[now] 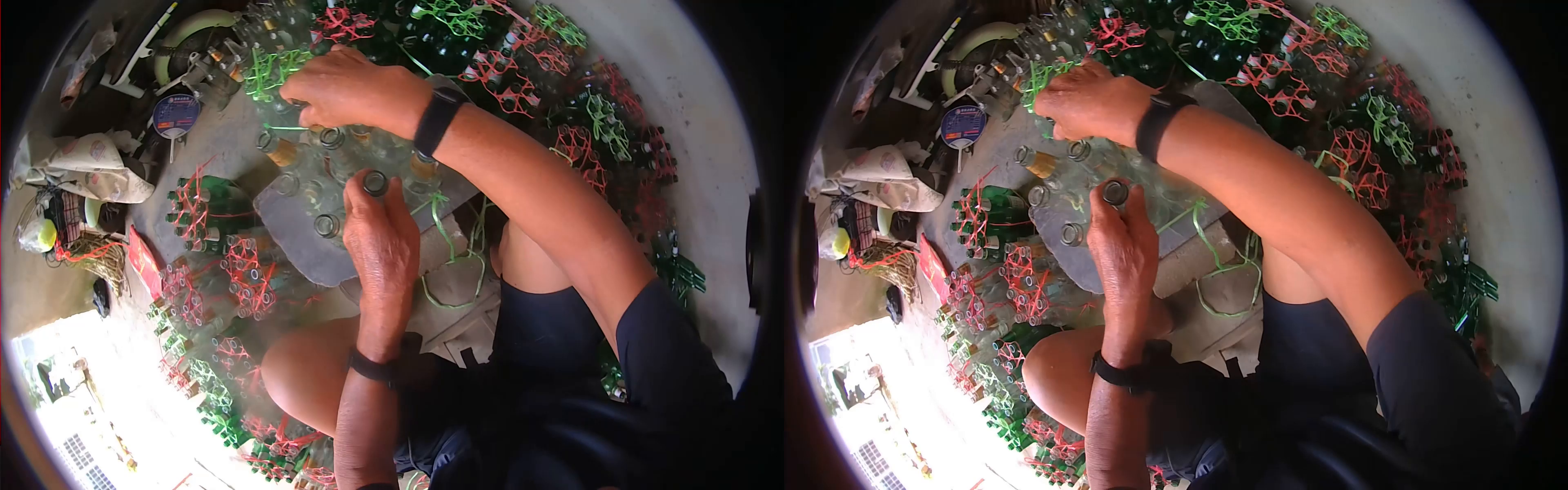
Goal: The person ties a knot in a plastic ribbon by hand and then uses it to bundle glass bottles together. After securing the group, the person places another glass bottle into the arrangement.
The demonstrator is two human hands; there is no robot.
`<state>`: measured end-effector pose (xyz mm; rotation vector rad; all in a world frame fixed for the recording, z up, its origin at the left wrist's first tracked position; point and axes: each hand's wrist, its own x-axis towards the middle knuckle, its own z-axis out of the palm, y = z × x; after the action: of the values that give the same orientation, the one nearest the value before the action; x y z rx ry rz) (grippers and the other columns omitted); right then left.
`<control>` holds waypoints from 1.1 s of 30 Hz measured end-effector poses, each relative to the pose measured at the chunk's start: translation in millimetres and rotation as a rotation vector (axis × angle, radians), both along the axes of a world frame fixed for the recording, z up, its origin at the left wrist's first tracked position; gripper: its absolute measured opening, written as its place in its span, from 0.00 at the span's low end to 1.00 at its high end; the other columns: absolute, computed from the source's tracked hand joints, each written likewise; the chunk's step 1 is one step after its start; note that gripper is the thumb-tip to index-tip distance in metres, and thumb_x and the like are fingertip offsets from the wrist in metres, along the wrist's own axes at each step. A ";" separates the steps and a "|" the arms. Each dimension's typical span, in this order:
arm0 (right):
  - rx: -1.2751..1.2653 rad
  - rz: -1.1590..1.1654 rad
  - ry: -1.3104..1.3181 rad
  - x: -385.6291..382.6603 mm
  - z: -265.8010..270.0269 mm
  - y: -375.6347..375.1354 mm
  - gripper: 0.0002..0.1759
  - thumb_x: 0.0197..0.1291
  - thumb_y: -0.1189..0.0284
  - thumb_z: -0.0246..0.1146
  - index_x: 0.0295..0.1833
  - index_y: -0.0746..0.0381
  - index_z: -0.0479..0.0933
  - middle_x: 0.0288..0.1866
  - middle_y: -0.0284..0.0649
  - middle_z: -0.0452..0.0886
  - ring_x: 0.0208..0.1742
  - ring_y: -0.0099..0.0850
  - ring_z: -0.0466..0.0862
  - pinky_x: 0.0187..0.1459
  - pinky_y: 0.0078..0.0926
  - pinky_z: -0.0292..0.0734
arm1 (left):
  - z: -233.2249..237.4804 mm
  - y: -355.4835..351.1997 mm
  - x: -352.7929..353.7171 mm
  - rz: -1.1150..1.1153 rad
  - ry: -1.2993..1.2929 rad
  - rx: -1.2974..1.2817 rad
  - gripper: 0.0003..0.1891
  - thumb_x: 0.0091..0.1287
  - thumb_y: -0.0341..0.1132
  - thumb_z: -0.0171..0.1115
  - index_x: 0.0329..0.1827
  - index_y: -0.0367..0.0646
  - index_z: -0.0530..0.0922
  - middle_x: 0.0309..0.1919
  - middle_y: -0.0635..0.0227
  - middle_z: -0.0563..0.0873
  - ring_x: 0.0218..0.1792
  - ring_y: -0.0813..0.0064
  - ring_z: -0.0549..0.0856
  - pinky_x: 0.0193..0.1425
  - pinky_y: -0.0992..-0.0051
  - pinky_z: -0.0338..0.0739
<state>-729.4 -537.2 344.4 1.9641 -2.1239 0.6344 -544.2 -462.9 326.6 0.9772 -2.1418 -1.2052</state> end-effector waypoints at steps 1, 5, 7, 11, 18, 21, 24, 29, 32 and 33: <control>0.036 -0.019 -0.012 1.0 2.5 -0.4 0.14 0.53 0.65 0.70 0.45 0.56 0.85 0.38 0.45 0.88 0.46 0.47 0.88 0.49 0.49 0.79 | -1.3 -0.4 1.5 -0.005 0.007 -0.042 0.13 0.74 0.31 0.62 0.56 0.32 0.75 0.44 0.41 0.85 0.42 0.42 0.87 0.46 0.55 0.80; -0.032 -0.023 0.010 -0.3 -6.9 -7.1 0.15 0.51 0.66 0.69 0.45 0.56 0.85 0.37 0.43 0.89 0.44 0.46 0.90 0.44 0.51 0.82 | 0.3 -1.3 3.1 -0.018 0.019 0.012 0.12 0.74 0.29 0.63 0.55 0.33 0.76 0.38 0.46 0.85 0.37 0.47 0.87 0.43 0.60 0.80; -0.012 -0.010 -0.042 -1.4 -3.4 -5.1 0.15 0.51 0.66 0.70 0.46 0.56 0.85 0.37 0.42 0.89 0.44 0.45 0.90 0.44 0.51 0.82 | 2.0 -1.0 4.3 -0.029 0.006 0.056 0.11 0.74 0.29 0.63 0.54 0.34 0.76 0.36 0.47 0.85 0.35 0.49 0.87 0.42 0.61 0.79; -0.019 0.004 -0.082 0.7 -0.6 -1.4 0.14 0.54 0.65 0.71 0.45 0.57 0.85 0.36 0.42 0.88 0.45 0.47 0.89 0.49 0.48 0.80 | 4.8 -2.0 3.6 -0.031 -0.024 0.045 0.11 0.74 0.30 0.63 0.54 0.35 0.77 0.33 0.48 0.85 0.33 0.54 0.85 0.40 0.62 0.79; 0.135 -0.019 -0.135 2.5 5.8 -1.1 0.15 0.56 0.65 0.72 0.48 0.56 0.84 0.47 0.41 0.86 0.58 0.44 0.85 0.59 0.50 0.75 | -8.1 -7.4 5.9 -0.077 -0.008 -0.058 0.11 0.79 0.37 0.61 0.54 0.38 0.77 0.21 0.65 0.82 0.21 0.78 0.82 0.26 0.73 0.79; 0.181 -0.041 -0.141 4.0 10.4 -3.4 0.15 0.54 0.66 0.72 0.48 0.56 0.85 0.46 0.42 0.87 0.56 0.45 0.86 0.56 0.51 0.77 | -0.1 -6.9 3.8 -0.048 -0.035 -0.051 0.09 0.75 0.31 0.64 0.51 0.35 0.79 0.28 0.50 0.86 0.26 0.60 0.85 0.36 0.64 0.79; 0.122 -0.020 -0.115 1.9 7.0 -3.4 0.13 0.53 0.67 0.72 0.45 0.57 0.86 0.42 0.42 0.88 0.51 0.45 0.88 0.49 0.50 0.81 | 2.0 -4.6 4.4 -0.043 -0.057 -0.026 0.08 0.75 0.32 0.64 0.49 0.35 0.79 0.27 0.49 0.86 0.26 0.59 0.85 0.36 0.62 0.78; 0.086 -0.028 -0.093 3.5 7.1 -3.4 0.12 0.52 0.68 0.72 0.43 0.58 0.86 0.40 0.43 0.88 0.49 0.46 0.89 0.46 0.48 0.83 | 6.1 -0.8 4.4 -0.032 -0.085 0.038 0.07 0.75 0.31 0.64 0.47 0.35 0.79 0.25 0.49 0.85 0.24 0.60 0.83 0.34 0.62 0.77; 0.134 -0.028 -0.111 3.2 8.8 -5.0 0.13 0.53 0.66 0.73 0.44 0.58 0.86 0.42 0.43 0.88 0.51 0.45 0.89 0.48 0.49 0.83 | 7.5 -0.8 6.0 -0.046 -0.079 0.038 0.07 0.75 0.30 0.63 0.47 0.35 0.79 0.25 0.50 0.84 0.24 0.61 0.83 0.33 0.63 0.77; 0.163 -0.037 -0.129 3.1 8.0 -6.6 0.14 0.54 0.66 0.73 0.46 0.57 0.86 0.43 0.43 0.88 0.51 0.45 0.88 0.48 0.49 0.83 | 8.2 -0.4 6.3 -0.046 -0.080 0.038 0.07 0.75 0.30 0.63 0.47 0.35 0.79 0.25 0.50 0.84 0.24 0.61 0.83 0.33 0.63 0.77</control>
<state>-726.2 -543.8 352.4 2.0103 -2.3513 0.6150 -537.9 -463.3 334.8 1.0132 -2.2217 -1.2527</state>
